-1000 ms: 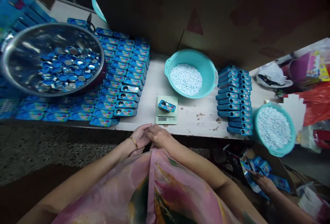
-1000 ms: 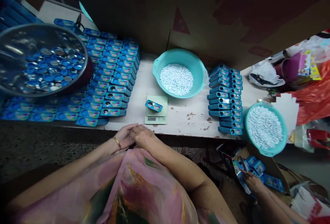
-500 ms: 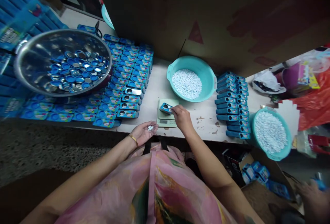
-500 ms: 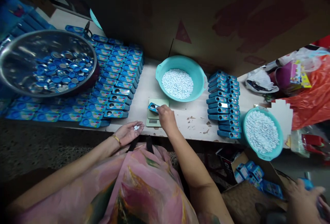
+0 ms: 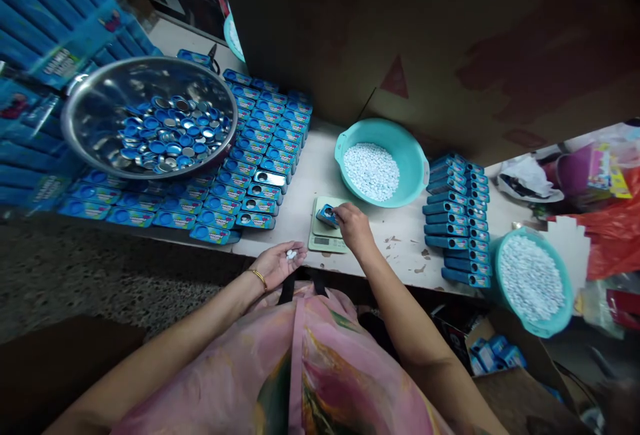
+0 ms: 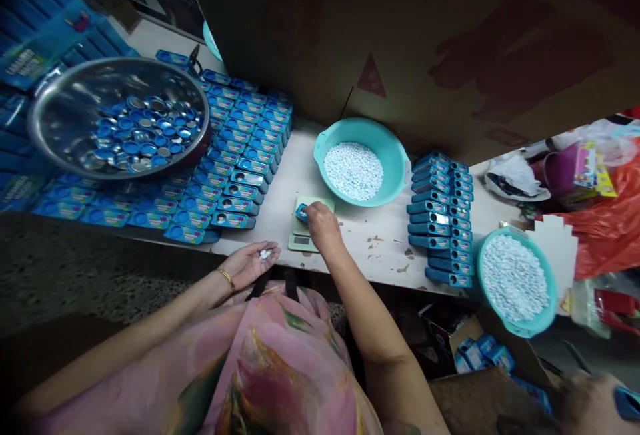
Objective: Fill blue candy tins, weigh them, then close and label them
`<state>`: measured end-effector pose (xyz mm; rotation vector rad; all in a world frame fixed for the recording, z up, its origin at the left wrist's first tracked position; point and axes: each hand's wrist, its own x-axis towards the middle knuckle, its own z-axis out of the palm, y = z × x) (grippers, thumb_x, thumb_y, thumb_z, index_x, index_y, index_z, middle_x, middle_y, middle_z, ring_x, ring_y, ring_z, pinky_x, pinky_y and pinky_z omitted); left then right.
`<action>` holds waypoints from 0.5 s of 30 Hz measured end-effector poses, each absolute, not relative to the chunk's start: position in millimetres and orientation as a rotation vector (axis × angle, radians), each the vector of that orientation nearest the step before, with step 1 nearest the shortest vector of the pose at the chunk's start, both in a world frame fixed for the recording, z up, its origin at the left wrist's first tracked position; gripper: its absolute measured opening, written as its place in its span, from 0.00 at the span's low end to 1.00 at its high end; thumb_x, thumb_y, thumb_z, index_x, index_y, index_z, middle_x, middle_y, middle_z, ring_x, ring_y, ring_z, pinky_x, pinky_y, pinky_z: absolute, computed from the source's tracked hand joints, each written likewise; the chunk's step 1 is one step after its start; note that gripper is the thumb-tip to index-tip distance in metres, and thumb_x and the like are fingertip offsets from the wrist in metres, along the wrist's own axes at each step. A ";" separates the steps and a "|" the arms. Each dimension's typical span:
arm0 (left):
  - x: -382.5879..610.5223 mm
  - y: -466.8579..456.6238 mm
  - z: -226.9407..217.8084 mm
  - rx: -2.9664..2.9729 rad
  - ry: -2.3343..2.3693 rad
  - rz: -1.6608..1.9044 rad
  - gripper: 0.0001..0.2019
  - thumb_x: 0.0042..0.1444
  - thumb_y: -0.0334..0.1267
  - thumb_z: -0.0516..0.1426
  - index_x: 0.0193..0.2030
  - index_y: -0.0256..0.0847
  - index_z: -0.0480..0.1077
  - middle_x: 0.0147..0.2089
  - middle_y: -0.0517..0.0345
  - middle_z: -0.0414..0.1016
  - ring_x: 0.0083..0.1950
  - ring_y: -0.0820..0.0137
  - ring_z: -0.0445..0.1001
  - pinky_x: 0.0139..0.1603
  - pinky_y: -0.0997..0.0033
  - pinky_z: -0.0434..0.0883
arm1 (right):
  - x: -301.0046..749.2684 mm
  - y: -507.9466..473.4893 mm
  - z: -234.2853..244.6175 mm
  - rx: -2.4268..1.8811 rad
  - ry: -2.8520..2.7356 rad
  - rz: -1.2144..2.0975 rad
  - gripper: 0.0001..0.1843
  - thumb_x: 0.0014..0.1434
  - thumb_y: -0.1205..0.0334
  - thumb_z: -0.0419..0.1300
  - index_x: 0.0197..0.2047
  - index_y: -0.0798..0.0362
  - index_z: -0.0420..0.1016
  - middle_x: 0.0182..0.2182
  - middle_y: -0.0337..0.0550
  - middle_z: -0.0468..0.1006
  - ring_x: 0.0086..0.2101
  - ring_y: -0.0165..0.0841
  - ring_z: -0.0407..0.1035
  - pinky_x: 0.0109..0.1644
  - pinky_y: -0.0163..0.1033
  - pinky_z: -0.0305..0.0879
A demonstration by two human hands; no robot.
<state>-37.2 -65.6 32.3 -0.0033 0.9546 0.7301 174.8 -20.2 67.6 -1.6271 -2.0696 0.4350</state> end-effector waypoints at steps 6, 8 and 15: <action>-39.6 -67.9 32.9 0.020 0.956 0.727 0.06 0.51 0.27 0.53 0.33 0.28 0.71 0.31 0.44 0.74 0.33 0.69 0.74 0.35 0.74 0.73 | 175.2 -22.6 67.6 -1.637 -1.976 0.451 0.14 0.56 0.70 0.49 0.41 0.50 0.72 0.37 0.44 0.72 0.38 0.32 0.67 0.41 0.34 0.61; -43.5 -69.4 32.6 0.020 0.969 0.730 0.06 0.51 0.27 0.53 0.33 0.28 0.71 0.32 0.45 0.74 0.34 0.69 0.74 0.35 0.74 0.73 | 185.2 -30.5 67.3 -1.614 -1.843 0.479 0.13 0.56 0.67 0.49 0.40 0.51 0.73 0.36 0.43 0.73 0.38 0.32 0.67 0.43 0.35 0.62; -56.9 -73.2 22.8 -0.023 1.024 0.749 0.06 0.51 0.26 0.53 0.33 0.29 0.70 0.32 0.46 0.74 0.34 0.69 0.74 0.34 0.74 0.74 | 219.5 -69.0 34.8 -1.762 -1.453 0.680 0.11 0.54 0.60 0.52 0.36 0.52 0.74 0.35 0.42 0.74 0.34 0.32 0.69 0.39 0.38 0.66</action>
